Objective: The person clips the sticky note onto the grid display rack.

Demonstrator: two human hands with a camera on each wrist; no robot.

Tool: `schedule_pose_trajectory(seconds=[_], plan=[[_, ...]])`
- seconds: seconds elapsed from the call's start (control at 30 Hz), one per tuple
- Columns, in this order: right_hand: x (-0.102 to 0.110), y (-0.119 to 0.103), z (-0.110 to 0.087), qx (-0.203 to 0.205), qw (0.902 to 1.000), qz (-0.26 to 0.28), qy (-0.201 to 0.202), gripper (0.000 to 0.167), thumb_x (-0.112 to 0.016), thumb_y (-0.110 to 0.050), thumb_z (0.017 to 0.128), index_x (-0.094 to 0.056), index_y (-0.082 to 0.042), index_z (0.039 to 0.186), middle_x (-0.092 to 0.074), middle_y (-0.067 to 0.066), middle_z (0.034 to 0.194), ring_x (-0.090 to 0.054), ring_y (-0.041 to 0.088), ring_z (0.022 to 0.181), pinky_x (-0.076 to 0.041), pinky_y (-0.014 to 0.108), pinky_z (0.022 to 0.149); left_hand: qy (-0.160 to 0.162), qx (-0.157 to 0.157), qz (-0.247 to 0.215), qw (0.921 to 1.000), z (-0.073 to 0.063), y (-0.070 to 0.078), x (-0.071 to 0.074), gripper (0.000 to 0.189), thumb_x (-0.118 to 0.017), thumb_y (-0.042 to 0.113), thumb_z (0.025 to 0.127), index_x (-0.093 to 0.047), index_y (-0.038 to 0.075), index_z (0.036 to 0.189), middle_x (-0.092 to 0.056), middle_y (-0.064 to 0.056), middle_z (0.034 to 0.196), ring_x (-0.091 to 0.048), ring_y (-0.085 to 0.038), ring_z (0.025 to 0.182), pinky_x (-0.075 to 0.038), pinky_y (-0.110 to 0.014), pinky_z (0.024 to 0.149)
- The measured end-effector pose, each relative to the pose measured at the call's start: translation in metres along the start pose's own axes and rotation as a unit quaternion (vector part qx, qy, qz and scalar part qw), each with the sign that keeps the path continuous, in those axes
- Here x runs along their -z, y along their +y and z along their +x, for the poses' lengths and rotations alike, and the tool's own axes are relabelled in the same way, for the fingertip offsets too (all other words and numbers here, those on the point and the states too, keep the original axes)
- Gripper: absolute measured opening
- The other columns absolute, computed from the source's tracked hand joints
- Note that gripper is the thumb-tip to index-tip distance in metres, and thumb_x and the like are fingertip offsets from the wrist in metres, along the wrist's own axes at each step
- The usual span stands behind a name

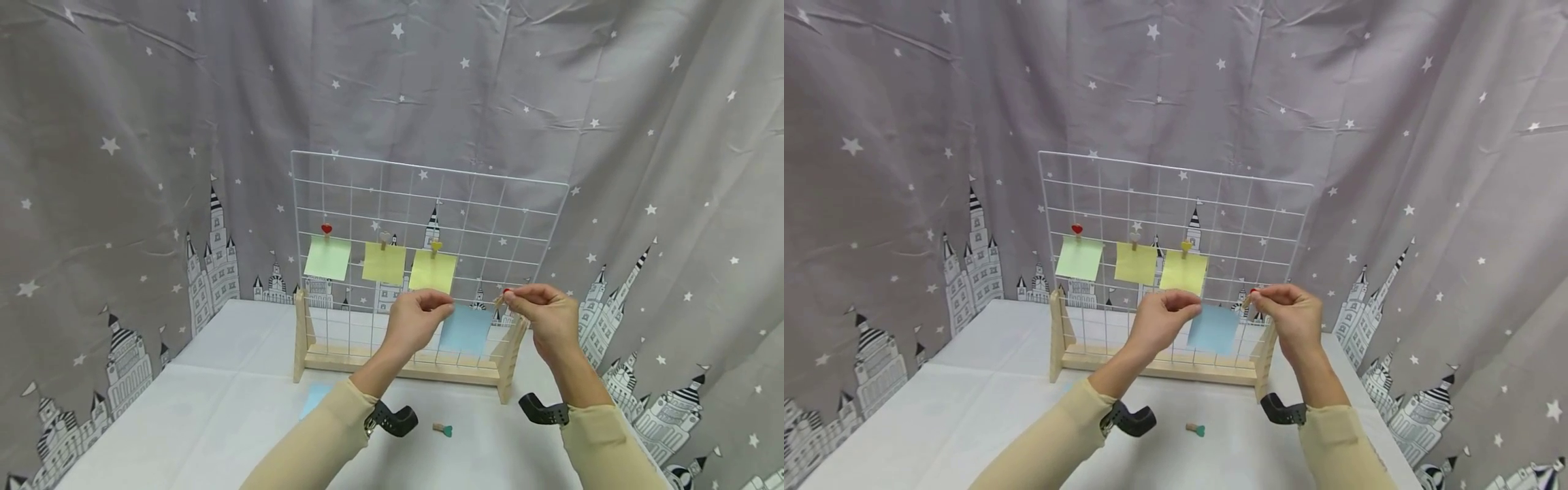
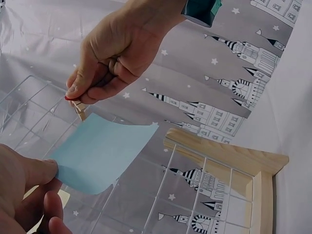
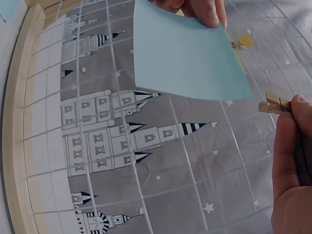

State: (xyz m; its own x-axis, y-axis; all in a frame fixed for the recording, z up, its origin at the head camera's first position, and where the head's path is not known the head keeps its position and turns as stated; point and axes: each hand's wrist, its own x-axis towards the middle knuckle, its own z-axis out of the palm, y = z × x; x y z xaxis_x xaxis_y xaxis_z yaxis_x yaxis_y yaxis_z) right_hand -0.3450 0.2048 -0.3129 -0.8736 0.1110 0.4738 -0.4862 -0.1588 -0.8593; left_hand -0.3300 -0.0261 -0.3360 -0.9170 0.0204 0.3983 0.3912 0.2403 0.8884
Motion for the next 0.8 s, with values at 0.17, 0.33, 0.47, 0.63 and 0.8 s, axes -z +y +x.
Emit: schedule_pose_trajectory(seconds=[0.17, 0.33, 0.47, 0.63, 0.8], plan=[[0.0, -0.003, 0.005, 0.006, 1.0, 0.0, 0.0, 0.027, -0.076, 0.017, 0.083, -0.078, -0.01, 0.077, -0.079, -0.003, 0.077, -0.076, 0.008, 0.074, -0.061, 0.023, 0.071, 0.011, -0.001, 0.011, 0.9999, 0.009, 0.008, -0.005, 0.007, -0.076, 0.021, 0.094, -0.082, 0.02, 0.099, -0.079, 0.005, 0.095, -0.068, -0.011, 0.086, -0.055, -0.029, 0.072], [-0.001, -0.006, 0.01, 0.0, 1.0, 0.003, -0.004, 0.028, -0.076, 0.016, 0.082, -0.079, -0.011, 0.078, -0.079, -0.004, 0.077, -0.076, 0.008, 0.075, -0.061, 0.023, 0.072, 0.015, 0.003, 0.016, 0.9998, 0.016, 0.014, -0.009, 0.008, -0.077, 0.023, 0.094, -0.082, 0.02, 0.099, -0.078, 0.006, 0.095, -0.068, -0.012, 0.089, -0.055, -0.029, 0.073], [-0.001, -0.009, 0.015, 0.0, 1.0, 0.005, -0.005, 0.027, -0.076, 0.015, 0.083, -0.079, -0.011, 0.078, -0.079, -0.004, 0.078, -0.076, 0.008, 0.074, -0.061, 0.023, 0.072, 0.026, 0.008, 0.01, 0.9996, 0.021, 0.018, -0.013, 0.008, -0.078, 0.023, 0.093, -0.082, 0.02, 0.098, -0.078, 0.006, 0.095, -0.069, -0.012, 0.093, -0.056, -0.027, 0.073], [-0.003, -0.013, 0.021, 0.005, 1.0, 0.005, 0.002, 0.027, -0.078, 0.014, 0.082, -0.079, -0.012, 0.077, -0.079, -0.003, 0.077, -0.076, 0.008, 0.073, -0.061, 0.023, 0.07, 0.037, 0.01, 0.004, 0.9993, 0.028, 0.023, -0.018, 0.006, -0.078, 0.023, 0.092, -0.082, 0.022, 0.096, -0.077, 0.006, 0.094, -0.069, -0.012, 0.088, -0.055, -0.026, 0.071], [-0.005, -0.014, 0.025, 0.001, 1.0, -0.002, 0.007, 0.028, -0.078, 0.015, 0.082, -0.079, -0.013, 0.076, -0.079, -0.004, 0.077, -0.075, 0.008, 0.073, -0.061, 0.022, 0.068, 0.045, 0.015, 0.006, 0.9989, 0.034, 0.027, -0.022, 0.007, -0.078, 0.022, 0.092, -0.082, 0.021, 0.098, -0.077, 0.005, 0.094, -0.068, -0.01, 0.085, -0.054, -0.025, 0.069]])
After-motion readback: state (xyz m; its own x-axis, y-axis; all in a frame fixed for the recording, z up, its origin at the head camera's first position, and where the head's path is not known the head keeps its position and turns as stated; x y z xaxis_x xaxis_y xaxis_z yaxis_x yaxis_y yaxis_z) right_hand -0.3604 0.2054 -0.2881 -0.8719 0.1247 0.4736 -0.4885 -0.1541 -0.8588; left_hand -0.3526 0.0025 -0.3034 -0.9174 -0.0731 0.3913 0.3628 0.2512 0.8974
